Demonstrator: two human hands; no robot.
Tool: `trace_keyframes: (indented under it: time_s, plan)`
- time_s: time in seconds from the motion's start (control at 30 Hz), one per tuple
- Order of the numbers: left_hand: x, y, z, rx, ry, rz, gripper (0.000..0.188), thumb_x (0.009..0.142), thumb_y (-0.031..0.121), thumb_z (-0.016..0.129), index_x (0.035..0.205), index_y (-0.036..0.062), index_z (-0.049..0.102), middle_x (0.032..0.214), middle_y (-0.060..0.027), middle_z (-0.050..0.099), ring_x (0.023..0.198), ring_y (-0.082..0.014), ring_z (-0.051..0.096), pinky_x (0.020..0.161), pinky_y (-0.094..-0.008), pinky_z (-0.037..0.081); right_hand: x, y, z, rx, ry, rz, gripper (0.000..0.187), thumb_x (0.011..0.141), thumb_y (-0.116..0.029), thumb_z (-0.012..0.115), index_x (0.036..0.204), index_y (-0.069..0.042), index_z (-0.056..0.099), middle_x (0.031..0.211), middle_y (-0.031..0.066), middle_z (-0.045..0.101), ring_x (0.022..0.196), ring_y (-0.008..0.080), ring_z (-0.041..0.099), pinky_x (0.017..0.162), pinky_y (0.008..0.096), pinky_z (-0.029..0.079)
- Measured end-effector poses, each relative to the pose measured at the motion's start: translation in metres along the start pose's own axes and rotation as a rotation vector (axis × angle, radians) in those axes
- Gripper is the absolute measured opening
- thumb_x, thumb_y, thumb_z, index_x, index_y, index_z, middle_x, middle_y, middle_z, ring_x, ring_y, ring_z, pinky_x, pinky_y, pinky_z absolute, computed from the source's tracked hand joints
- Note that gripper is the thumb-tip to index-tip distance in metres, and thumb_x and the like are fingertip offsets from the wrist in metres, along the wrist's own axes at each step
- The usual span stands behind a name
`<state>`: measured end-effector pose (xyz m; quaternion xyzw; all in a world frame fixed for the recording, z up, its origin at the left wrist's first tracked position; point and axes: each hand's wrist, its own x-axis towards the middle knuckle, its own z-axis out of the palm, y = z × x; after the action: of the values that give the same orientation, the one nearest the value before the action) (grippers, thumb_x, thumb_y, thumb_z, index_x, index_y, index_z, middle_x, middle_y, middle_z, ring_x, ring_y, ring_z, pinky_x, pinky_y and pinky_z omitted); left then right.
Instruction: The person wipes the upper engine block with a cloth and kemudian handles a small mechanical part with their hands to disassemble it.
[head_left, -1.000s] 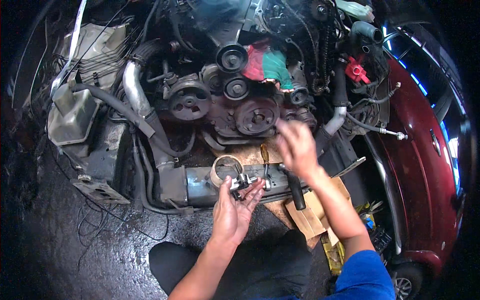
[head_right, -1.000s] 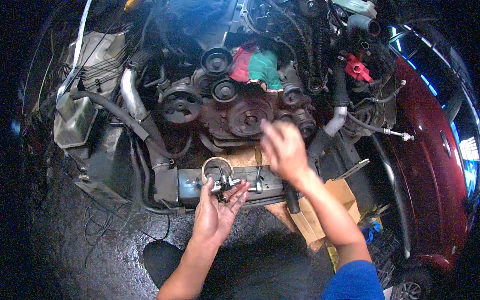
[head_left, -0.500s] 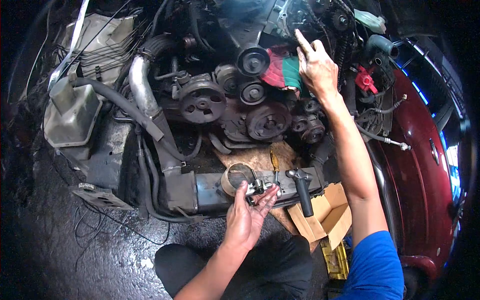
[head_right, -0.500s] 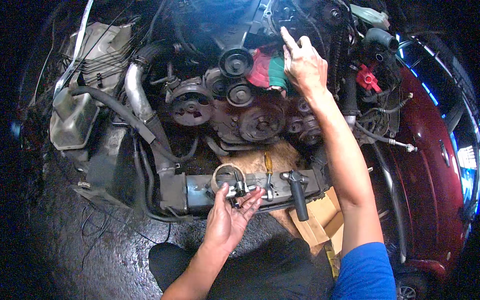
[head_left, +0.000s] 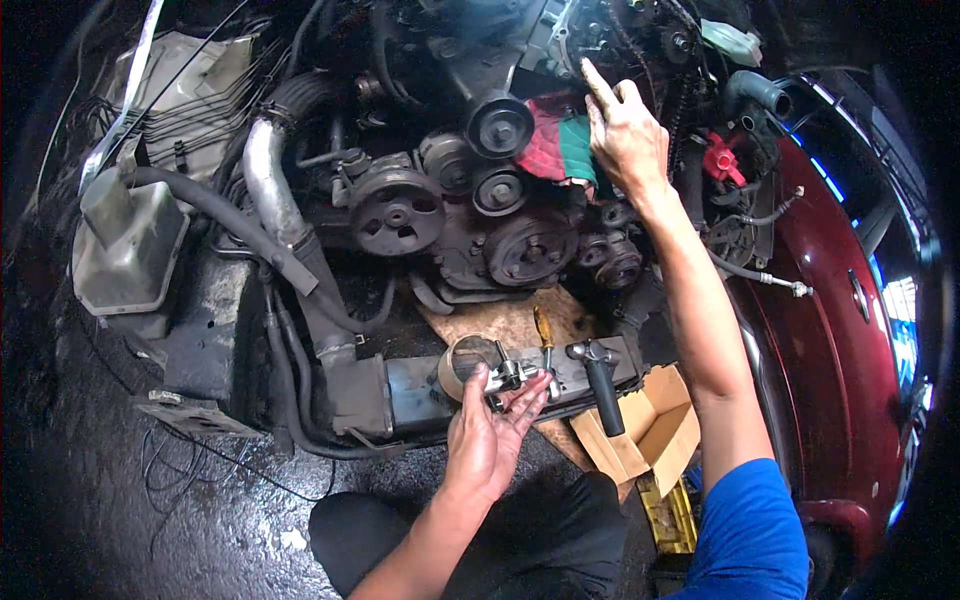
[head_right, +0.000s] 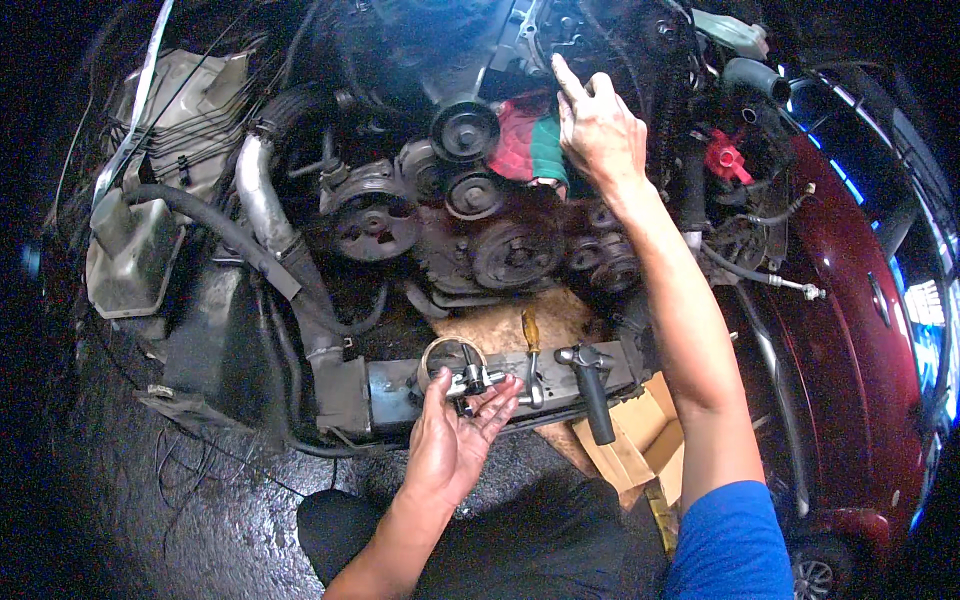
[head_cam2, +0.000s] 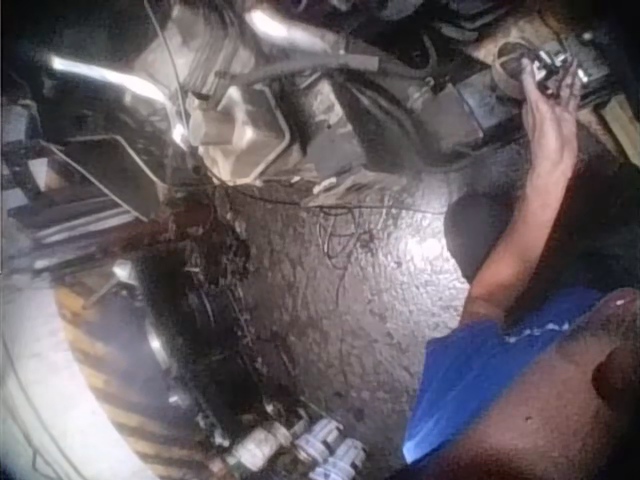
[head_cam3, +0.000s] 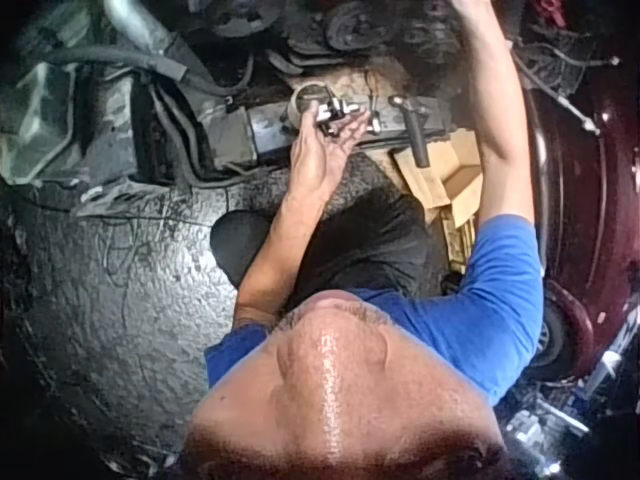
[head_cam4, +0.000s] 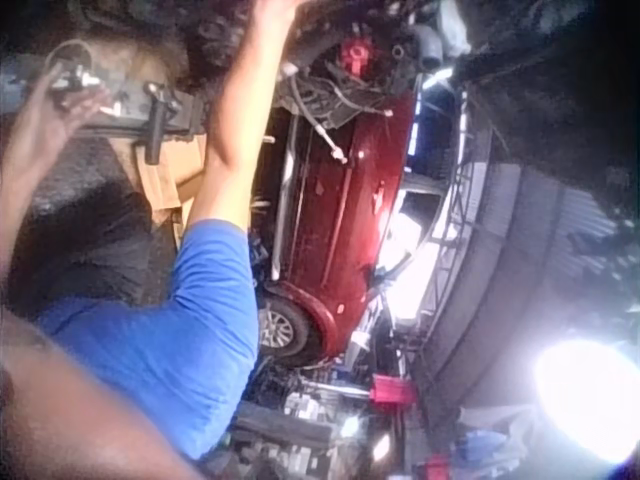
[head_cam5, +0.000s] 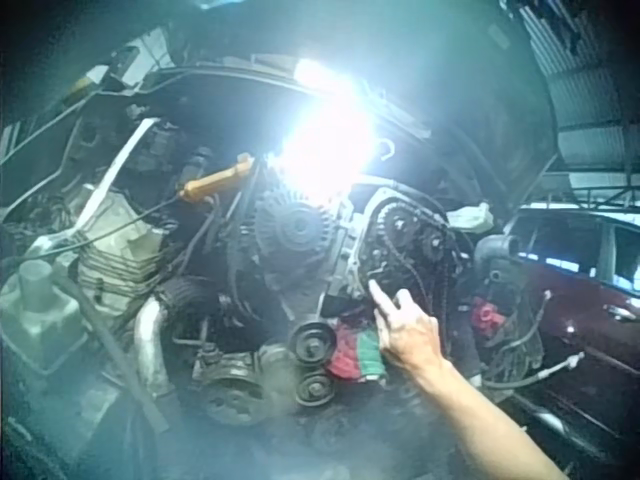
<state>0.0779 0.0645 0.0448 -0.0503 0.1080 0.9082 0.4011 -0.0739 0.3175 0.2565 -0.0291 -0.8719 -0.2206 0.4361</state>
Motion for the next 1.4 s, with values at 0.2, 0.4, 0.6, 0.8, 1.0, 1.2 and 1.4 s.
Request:
trace_keyframes:
  time_s: [0.2, 0.4, 0.6, 0.8, 1.0, 1.2, 1.4]
  plan:
    - [0.0, 0.003, 0.0, -0.038, -0.003, -0.016, 0.065, 0.109, 0.041, 0.043, 0.144, -0.0088, 0.019, 0.129, -0.0355, 0.056, 0.128, -0.0437, 0.058, 0.111, -0.0463, 0.05, 0.001, -0.003, -0.002, 0.039, 0.053, 0.012, 0.047, 0.1, -0.03, 0.06, 0.147, -0.03, 0.054, 0.099, 0.0103, 0.057, 0.084, 0.0313, 0.069, 0.067, 0.0469, 0.057]
    - [-0.002, 0.003, 0.006, -0.01, 0.05, -0.003, 0.061, 0.109, 0.041, 0.042, 0.14, -0.0092, 0.028, 0.128, -0.0349, 0.056, 0.128, -0.044, 0.058, 0.111, -0.0476, 0.049, 0.003, -0.004, -0.007, 0.036, 0.032, 0.029, 0.044, 0.1, -0.03, 0.06, 0.144, -0.026, 0.056, 0.101, 0.011, 0.058, 0.085, 0.0343, 0.069, 0.068, 0.0476, 0.057]
    - [-0.009, 0.006, 0.01, 0.019, 0.03, 0.032, 0.057, 0.109, 0.041, 0.044, 0.137, -0.0087, 0.037, 0.128, -0.0344, 0.057, 0.128, -0.0446, 0.058, 0.111, -0.0498, 0.049, -0.039, -0.003, -0.051, 0.235, 0.229, 0.096, 0.04, 0.099, -0.024, 0.063, 0.139, -0.02, 0.061, 0.096, 0.0099, 0.062, 0.077, 0.0338, 0.067, 0.066, 0.0438, 0.055]
    - [-0.023, -0.004, 0.017, 0.049, 0.064, 0.033, 0.056, 0.11, 0.038, 0.042, 0.141, -0.0079, 0.036, 0.127, -0.0311, 0.058, 0.126, -0.04, 0.059, 0.111, -0.0457, 0.049, -0.151, -0.009, -0.112, 0.548, 0.09, 0.19, 0.032, 0.097, -0.005, 0.065, 0.129, -0.002, 0.063, 0.088, 0.0132, 0.058, 0.074, 0.0244, 0.059, 0.07, 0.035, 0.05]
    - [-0.042, -0.03, 0.024, 0.103, 0.065, 0.043, 0.059, 0.11, 0.041, 0.04, 0.142, -0.008, 0.037, 0.13, -0.0319, 0.058, 0.129, -0.0412, 0.057, 0.113, -0.0477, 0.047, -0.247, -0.022, -0.156, 0.766, -0.114, 0.374, 0.027, 0.095, -0.005, 0.066, 0.121, 0.003, 0.066, 0.092, 0.0165, 0.063, 0.08, 0.0286, 0.063, 0.074, 0.0367, 0.052]
    - [-0.06, -0.06, 0.03, 0.183, 0.029, 0.031, 0.066, 0.107, 0.048, 0.045, 0.14, -0.0084, 0.042, 0.134, -0.0298, 0.058, 0.132, -0.0414, 0.055, 0.115, -0.0476, 0.044, -0.294, -0.031, -0.185, 0.959, -0.213, 0.494, 0.022, 0.095, -0.006, 0.067, 0.116, 0.003, 0.068, 0.093, 0.0135, 0.065, 0.079, 0.0226, 0.064, 0.072, 0.0318, 0.051]
    - [-0.068, -0.087, 0.017, 0.204, 0.005, 0.008, 0.072, 0.106, 0.052, 0.044, 0.138, -0.0127, 0.045, 0.138, -0.0305, 0.056, 0.133, -0.0405, 0.055, 0.118, -0.0486, 0.041, -0.327, -0.04, -0.189, 1.01, -0.263, 0.496, 0.022, 0.098, -0.01, 0.066, 0.115, 0.004, 0.069, 0.098, 0.0155, 0.067, 0.085, 0.0254, 0.066, 0.077, 0.0333, 0.052]
